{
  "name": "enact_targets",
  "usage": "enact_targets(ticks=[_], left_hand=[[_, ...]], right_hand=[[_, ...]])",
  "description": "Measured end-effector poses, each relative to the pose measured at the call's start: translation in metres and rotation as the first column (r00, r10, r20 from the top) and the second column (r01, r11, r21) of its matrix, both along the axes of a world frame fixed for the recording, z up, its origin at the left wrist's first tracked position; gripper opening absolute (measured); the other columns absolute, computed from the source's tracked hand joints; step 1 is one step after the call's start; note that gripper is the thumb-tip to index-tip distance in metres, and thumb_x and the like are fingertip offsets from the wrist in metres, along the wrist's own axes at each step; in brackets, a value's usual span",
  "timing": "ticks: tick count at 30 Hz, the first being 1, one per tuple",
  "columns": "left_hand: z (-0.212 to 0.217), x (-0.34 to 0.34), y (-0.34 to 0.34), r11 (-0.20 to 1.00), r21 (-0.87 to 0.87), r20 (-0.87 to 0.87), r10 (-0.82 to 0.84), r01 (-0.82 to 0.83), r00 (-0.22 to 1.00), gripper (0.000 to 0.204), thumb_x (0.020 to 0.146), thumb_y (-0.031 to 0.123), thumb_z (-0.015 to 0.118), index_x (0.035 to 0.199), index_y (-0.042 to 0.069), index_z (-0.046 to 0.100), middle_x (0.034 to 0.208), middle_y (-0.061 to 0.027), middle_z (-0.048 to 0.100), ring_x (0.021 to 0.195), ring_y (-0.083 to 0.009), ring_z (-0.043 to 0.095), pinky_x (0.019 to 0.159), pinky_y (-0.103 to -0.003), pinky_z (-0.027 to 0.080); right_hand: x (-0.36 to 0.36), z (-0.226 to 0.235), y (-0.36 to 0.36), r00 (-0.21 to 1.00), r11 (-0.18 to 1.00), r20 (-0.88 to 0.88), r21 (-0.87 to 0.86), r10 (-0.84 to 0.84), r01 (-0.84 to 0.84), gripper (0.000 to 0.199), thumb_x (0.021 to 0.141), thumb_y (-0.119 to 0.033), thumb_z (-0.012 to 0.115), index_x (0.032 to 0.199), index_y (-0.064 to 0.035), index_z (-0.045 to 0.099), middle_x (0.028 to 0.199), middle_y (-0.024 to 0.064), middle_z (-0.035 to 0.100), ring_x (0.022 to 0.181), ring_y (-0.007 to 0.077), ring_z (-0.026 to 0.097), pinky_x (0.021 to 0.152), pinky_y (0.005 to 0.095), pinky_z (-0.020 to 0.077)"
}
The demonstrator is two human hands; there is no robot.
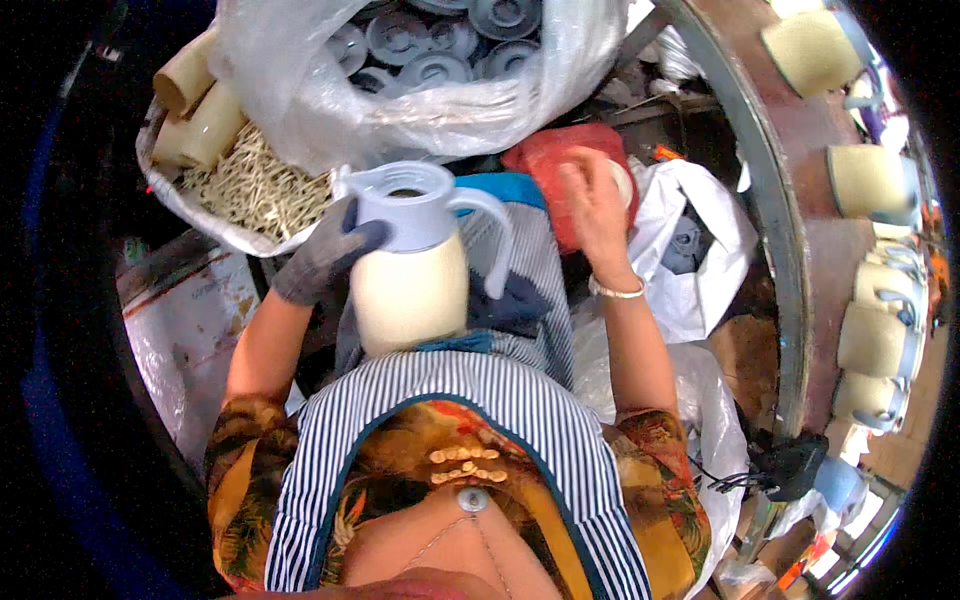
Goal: The person repeatedly picks up a beige cylindrical plastic body and a grey plastic lid from nearby bags. They align the lid with the body and press it on to assemble the unit, then place the finished item into a white bag. This process is repeated continuously.
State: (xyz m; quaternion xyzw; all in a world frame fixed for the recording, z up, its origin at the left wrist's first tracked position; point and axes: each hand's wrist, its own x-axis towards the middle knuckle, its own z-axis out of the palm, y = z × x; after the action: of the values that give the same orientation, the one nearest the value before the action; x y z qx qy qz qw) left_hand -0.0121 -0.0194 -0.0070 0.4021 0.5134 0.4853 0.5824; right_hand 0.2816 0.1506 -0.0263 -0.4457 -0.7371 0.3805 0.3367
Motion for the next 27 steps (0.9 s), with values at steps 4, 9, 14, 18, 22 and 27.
enact_targets(ticks=[4, 9, 14, 18, 22, 27], left_hand=[[-0.004, -0.019, -0.007, 0.988, -0.022, -0.005, 0.151, -0.151, 0.989, 0.081, 0.07, 0.024, 0.077, 0.136, -0.005, 0.04, 0.128, -0.0153, 0.053, 0.118, -0.0245, 0.052, 0.103, -0.037, 0.04], [0.072, 0.005, 0.036, 0.955, 0.225, -0.029, 0.205, -0.194, 0.978, 0.087, 0.064, 0.027, 0.077, 0.136, -0.005, 0.04, 0.128, -0.016, 0.054, 0.12, -0.0249, 0.051, 0.103, -0.038, 0.039], [0.06, 0.078, 0.139, 0.828, 0.559, -0.188, 0.185, -0.049, 0.965, 0.077, 0.058, 0.033, 0.089, 0.12, -0.001, 0.057, 0.113, -0.0145, 0.064, 0.103, -0.022, 0.062, 0.091, -0.035, 0.048], [0.018, 0.151, 0.212, 0.659, 0.741, -0.376, 0.244, 0.132, 0.894, 0.089, 0.057, 0.039, 0.089, 0.127, -0.001, 0.051, 0.118, -0.0158, 0.062, 0.11, -0.0285, 0.06, 0.095, -0.039, 0.047], [-0.054, 0.179, 0.24, 0.685, 0.707, -0.471, 0.271, 0.176, 0.84, 0.1, 0.06, 0.048, 0.085, 0.138, 0.005, 0.04, 0.129, -0.0166, 0.055, 0.122, -0.0326, 0.052, 0.104, -0.041, 0.041], [-0.042, 0.177, 0.239, 0.666, 0.701, -0.468, 0.158, 0.256, 0.87, 0.094, 0.064, 0.041, 0.085, 0.138, 0.006, 0.041, 0.131, -0.0152, 0.053, 0.124, -0.0306, 0.051, 0.104, -0.041, 0.041]], right_hand=[[0.055, -0.06, 0.028, 0.694, 0.87, 0.647, 0.489, -0.314, -0.062, 0.037, 0.084, -0.029, 0.068, 0.109, -0.0028, 0.058, 0.097, 0.0154, 0.063, 0.091, 0.0305, 0.06, 0.084, 0.0396, 0.0476], [0.069, -0.085, 0.034, 0.838, 0.811, 0.394, 0.577, -0.377, 0.094, 0.045, 0.079, -0.031, 0.074, 0.11, -0.0032, 0.058, 0.095, 0.0162, 0.063, 0.088, 0.0306, 0.06, 0.079, 0.041, 0.0486], [0.126, -0.02, 0.026, 0.765, 0.813, -0.282, -0.278, -0.579, 0.512, 0.032, 0.091, -0.032, 0.066, 0.106, -0.0071, 0.054, 0.092, 0.0038, 0.061, 0.082, 0.0134, 0.058, 0.072, 0.0292, 0.0483], [0.167, 0.053, 0.022, 0.828, 0.838, -0.143, -0.018, -0.542, 0.546, 0.023, 0.098, -0.028, 0.054, 0.103, -0.0057, 0.057, 0.098, 0.0041, 0.059, 0.093, 0.0118, 0.054, 0.082, 0.0279, 0.0453], [0.139, 0.16, 0.022, 0.864, 0.716, -0.058, 0.534, -0.5, 0.45, 0.022, 0.098, -0.021, 0.052, 0.111, -0.0042, 0.057, 0.102, 0.0047, 0.057, 0.098, 0.0141, 0.052, 0.087, 0.0308, 0.0446], [0.125, 0.222, 0.027, 0.945, 0.318, -0.282, 0.892, -0.165, 0.321, 0.029, 0.096, -0.018, 0.049, 0.114, 0.0022, 0.058, 0.109, 0.013, 0.06, 0.095, 0.0233, 0.058, 0.086, 0.0365, 0.0488]])
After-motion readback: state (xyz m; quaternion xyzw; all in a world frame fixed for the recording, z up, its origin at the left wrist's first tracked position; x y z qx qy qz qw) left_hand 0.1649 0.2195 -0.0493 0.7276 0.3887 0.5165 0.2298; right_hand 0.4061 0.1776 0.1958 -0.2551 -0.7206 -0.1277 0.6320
